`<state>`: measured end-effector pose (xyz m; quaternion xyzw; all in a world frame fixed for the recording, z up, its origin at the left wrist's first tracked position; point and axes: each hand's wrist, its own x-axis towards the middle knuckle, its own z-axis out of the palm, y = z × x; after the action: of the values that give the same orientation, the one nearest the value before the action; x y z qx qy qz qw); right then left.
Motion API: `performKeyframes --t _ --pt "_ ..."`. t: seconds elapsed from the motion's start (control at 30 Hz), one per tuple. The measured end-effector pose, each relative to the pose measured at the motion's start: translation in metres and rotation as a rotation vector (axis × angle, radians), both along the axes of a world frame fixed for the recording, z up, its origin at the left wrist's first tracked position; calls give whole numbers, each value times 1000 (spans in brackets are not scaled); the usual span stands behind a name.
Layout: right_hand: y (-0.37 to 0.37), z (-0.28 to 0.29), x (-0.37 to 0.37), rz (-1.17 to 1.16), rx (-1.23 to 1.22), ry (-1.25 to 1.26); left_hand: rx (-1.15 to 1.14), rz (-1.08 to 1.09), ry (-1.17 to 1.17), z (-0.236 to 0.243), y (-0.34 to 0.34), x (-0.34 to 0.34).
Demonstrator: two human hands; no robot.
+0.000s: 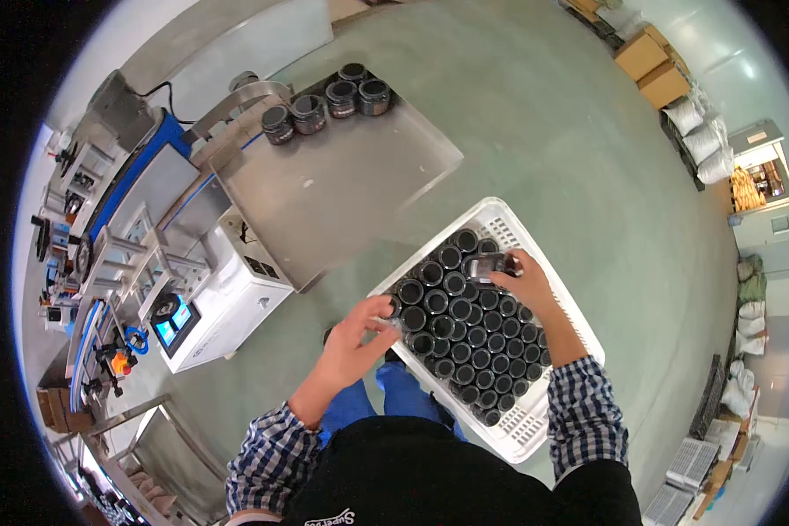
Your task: Organizing and inspecting black plastic jars on a production line table.
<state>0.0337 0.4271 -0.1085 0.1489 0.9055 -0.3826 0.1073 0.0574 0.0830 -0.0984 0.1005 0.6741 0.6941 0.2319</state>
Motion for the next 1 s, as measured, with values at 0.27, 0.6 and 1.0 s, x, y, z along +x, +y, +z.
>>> performKeyframes --t 0.27,0.6,1.0 --pt "56 -203 49 -460 279 -288 -186 8 -264 -36 -16 30" --pt "19 -253 20 -505 150 -312 -287 9 -396 -48 -29 32" --pt "-66 -29 -137 185 25 435 -110 73 -304 -64 -66 16"
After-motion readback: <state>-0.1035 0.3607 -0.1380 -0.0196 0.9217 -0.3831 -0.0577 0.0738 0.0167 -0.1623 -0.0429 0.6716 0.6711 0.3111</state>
